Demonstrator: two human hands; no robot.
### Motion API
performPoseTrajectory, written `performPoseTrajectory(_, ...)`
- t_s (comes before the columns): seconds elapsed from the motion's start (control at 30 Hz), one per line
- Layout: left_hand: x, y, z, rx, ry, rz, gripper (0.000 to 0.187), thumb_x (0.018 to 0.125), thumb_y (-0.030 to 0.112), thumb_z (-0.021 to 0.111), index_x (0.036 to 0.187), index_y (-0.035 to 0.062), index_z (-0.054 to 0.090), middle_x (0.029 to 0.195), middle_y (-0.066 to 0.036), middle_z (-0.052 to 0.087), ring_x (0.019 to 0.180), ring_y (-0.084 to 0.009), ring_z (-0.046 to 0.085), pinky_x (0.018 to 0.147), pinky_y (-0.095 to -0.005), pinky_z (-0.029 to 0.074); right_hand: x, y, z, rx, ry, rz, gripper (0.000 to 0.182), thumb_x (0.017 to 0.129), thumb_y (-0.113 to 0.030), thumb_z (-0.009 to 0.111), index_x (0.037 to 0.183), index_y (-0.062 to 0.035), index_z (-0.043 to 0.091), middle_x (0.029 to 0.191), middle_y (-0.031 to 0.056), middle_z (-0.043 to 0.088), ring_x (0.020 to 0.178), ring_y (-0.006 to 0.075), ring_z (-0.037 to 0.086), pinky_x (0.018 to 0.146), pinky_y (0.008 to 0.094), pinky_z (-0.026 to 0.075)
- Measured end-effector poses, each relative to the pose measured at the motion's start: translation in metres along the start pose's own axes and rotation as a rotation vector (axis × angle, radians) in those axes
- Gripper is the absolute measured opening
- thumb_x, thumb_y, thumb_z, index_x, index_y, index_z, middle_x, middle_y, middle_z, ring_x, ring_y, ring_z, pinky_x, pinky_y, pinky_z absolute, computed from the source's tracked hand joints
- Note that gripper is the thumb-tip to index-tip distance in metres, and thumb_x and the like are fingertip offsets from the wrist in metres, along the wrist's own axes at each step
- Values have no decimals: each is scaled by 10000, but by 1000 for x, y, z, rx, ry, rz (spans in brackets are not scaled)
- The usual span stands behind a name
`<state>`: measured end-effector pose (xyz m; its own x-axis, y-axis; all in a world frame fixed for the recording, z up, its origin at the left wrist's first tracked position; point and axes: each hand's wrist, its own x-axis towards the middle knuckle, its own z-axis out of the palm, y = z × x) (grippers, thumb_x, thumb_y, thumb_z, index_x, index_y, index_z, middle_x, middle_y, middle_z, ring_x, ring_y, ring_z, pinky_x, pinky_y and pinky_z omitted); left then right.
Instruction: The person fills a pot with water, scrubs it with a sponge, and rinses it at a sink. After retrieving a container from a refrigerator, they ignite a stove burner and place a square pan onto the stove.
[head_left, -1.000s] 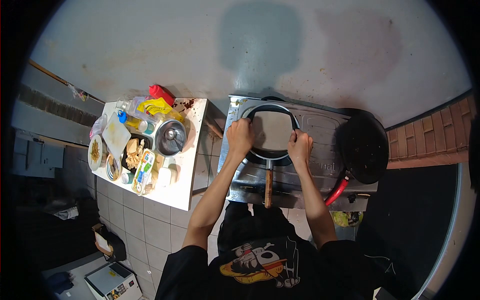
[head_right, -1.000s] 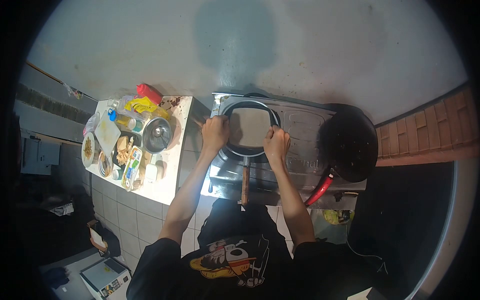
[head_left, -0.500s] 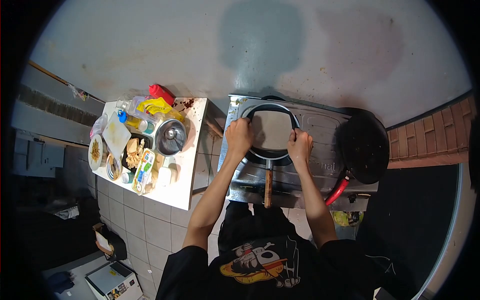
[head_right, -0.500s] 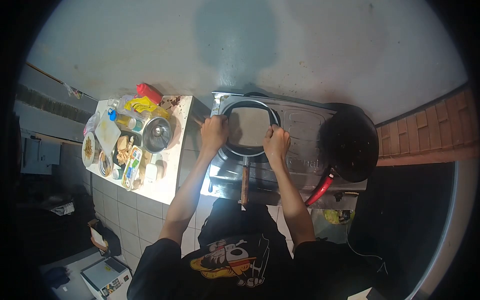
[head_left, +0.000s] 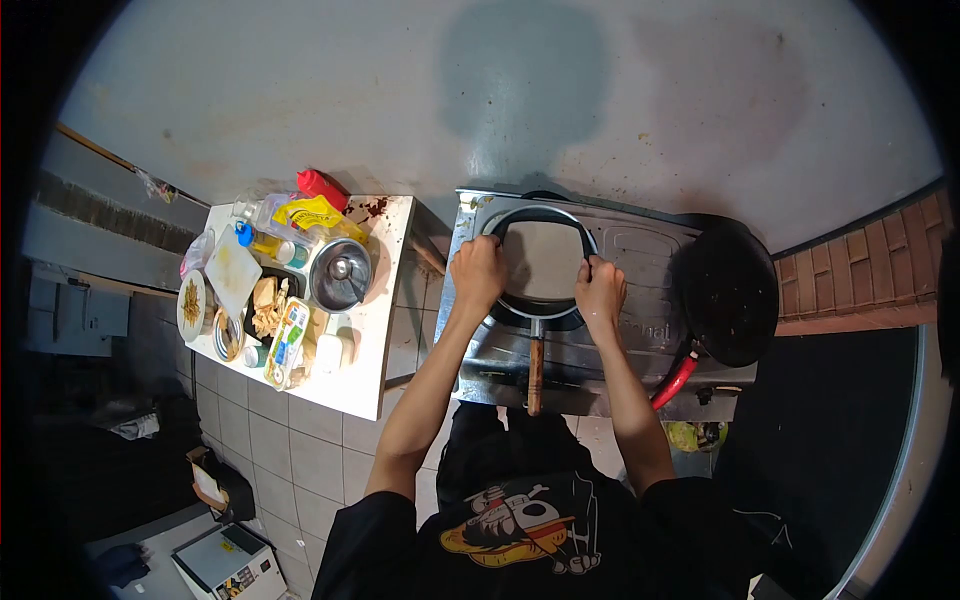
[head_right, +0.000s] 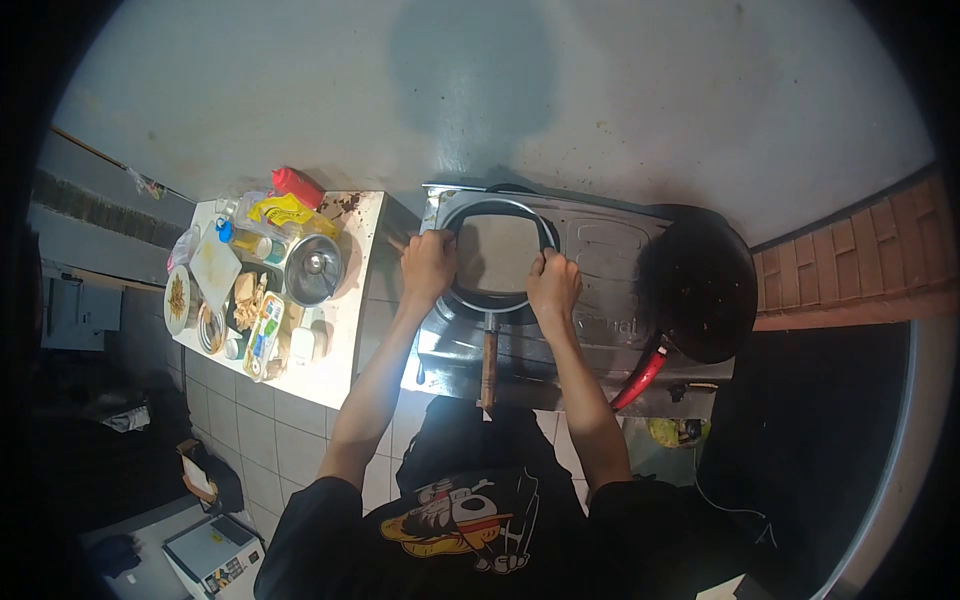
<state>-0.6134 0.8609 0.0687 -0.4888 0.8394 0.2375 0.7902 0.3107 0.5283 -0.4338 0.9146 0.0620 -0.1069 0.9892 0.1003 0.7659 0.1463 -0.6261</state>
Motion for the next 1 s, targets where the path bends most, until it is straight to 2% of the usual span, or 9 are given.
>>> performPoseTrajectory(0.37, 0, 1, -2, 6, 32, 2, 152, 808, 176, 593, 899, 66, 645, 804, -213, 621, 751, -398, 604, 668, -500, 464, 0, -2, -2, -5, -13, -10, 166, 837, -155, 566, 776, -7, 611, 729, 232, 624, 734, 428, 615, 654, 502, 485)
performPoseTrajectory(0.43, 1, 3, -6, 6, -84, -100, 195, 826, 231, 579, 944, 120, 687, 890, -215, 632, 864, -402, 598, 759, -491, 472, -1, -3, -2, -10, -19, 1, 167, 836, -157, 568, 776, -7, 611, 731, 234, 624, 735, 430, 614, 655, 502, 485)
performPoseTrajectory(0.47, 1, 1, -5, 7, -83, -100, 195, 826, 231, 579, 944, 120, 687, 890, -215, 632, 864, -402, 598, 759, -491, 472, -1, -3, -1, -16, -23, 11, 168, 834, -159, 569, 776, -7, 611, 734, 235, 624, 736, 431, 613, 656, 502, 486)
performPoseTrajectory(0.53, 0, -4, 0, 18, -20, -22, 162, 811, 190, 594, 912, 77, 652, 811, -206, 625, 765, -390, 608, 675, -495, 467, 0, -4, -2, -19, -26, 12, 167, 833, -161, 571, 778, -8, 613, 736, 236, 625, 735, 430, 614, 658, 502, 486)
performPoseTrajectory(1.0, -2, -3, -1, 21, -1, -29, 166, 821, 209, 593, 917, 81, 638, 837, -203, 619, 780, -390, 600, 684, -498, 456, 0, 1, 2, -42, -32, 3, 171, 835, -177, 576, 832, -17, 636, 749, 233, 631, 738, 428, 619, 663, 506, 484)
